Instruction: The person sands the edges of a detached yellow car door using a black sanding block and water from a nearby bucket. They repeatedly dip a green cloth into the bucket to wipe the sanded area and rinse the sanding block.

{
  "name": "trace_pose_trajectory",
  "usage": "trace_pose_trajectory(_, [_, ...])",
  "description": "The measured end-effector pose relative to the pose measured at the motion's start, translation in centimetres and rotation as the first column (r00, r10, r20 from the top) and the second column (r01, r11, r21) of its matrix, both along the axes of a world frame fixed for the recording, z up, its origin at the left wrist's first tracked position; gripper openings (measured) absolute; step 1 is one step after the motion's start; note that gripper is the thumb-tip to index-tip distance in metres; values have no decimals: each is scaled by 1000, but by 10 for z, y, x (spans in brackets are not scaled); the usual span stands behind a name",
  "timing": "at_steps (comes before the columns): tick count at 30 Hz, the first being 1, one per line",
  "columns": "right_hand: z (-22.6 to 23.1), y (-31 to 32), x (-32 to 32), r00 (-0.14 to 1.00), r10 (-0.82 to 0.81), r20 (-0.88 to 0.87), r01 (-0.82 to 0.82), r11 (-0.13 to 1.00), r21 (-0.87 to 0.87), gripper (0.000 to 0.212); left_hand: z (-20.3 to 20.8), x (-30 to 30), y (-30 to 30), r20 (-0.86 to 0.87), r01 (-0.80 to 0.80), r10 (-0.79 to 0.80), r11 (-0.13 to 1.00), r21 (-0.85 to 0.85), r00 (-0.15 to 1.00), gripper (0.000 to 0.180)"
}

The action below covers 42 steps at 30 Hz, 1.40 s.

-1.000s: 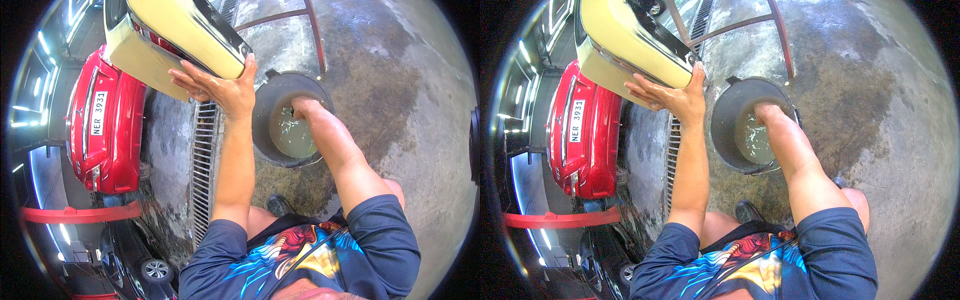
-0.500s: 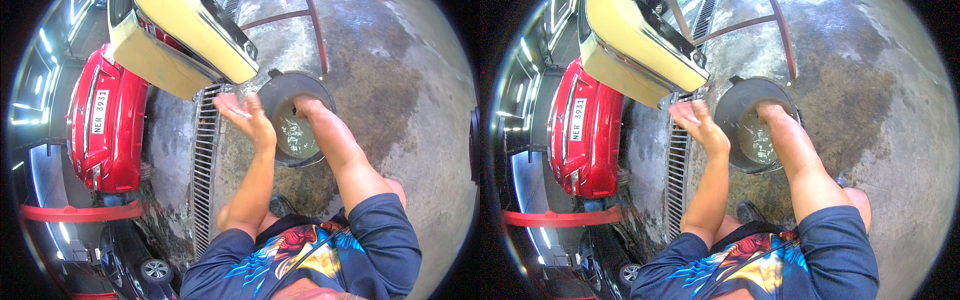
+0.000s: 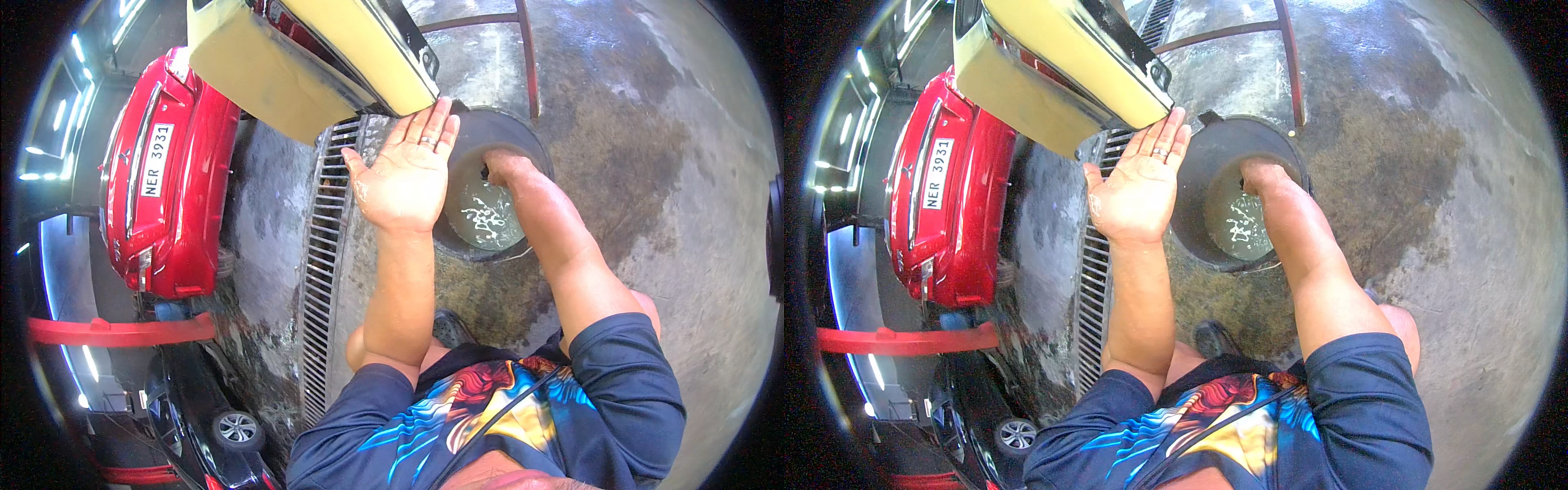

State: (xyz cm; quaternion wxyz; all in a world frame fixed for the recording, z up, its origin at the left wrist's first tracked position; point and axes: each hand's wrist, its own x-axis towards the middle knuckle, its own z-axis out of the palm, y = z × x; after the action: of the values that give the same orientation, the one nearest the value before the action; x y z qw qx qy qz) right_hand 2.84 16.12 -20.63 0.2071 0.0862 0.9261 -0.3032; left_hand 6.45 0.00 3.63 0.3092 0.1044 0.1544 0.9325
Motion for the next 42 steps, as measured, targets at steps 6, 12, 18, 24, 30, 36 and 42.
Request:
trace_pose_trajectory(6, [-2,1,-4,998,65,26,-66,997,41,45,2,-7,-14,88,-71,70,997,1,994,107])
trace_pose_trajectory(12, [-4,1,-2,999,22,33,-22,1000,-22,44,-4,-1,5,101,-103,99,994,36,990,105])
trace_pose_trajectory(18, [-7,1,-6,998,30,50,-30,999,-12,44,-11,-1,30,130,-9,-5,995,102,991,104])
trace_pose_trajectory(24, [-12,6,-11,997,-55,47,52,996,66,47,-11,-8,13,84,-27,21,998,62,996,107])
trace_pose_trajectory(30, [-29,-12,0,985,159,71,-174,888,425,55,-12,-14,-10,113,-91,84,994,63,990,105])
trace_pose_trajectory(36, [57,-5,10,935,328,137,-329,944,-18,51,-14,-29,-25,126,-67,52,992,112,991,102])
trace_pose_trajectory(42, [190,38,72,882,279,-381,-276,959,62,54,-25,-41,-12,57,41,-38,998,-53,998,96])
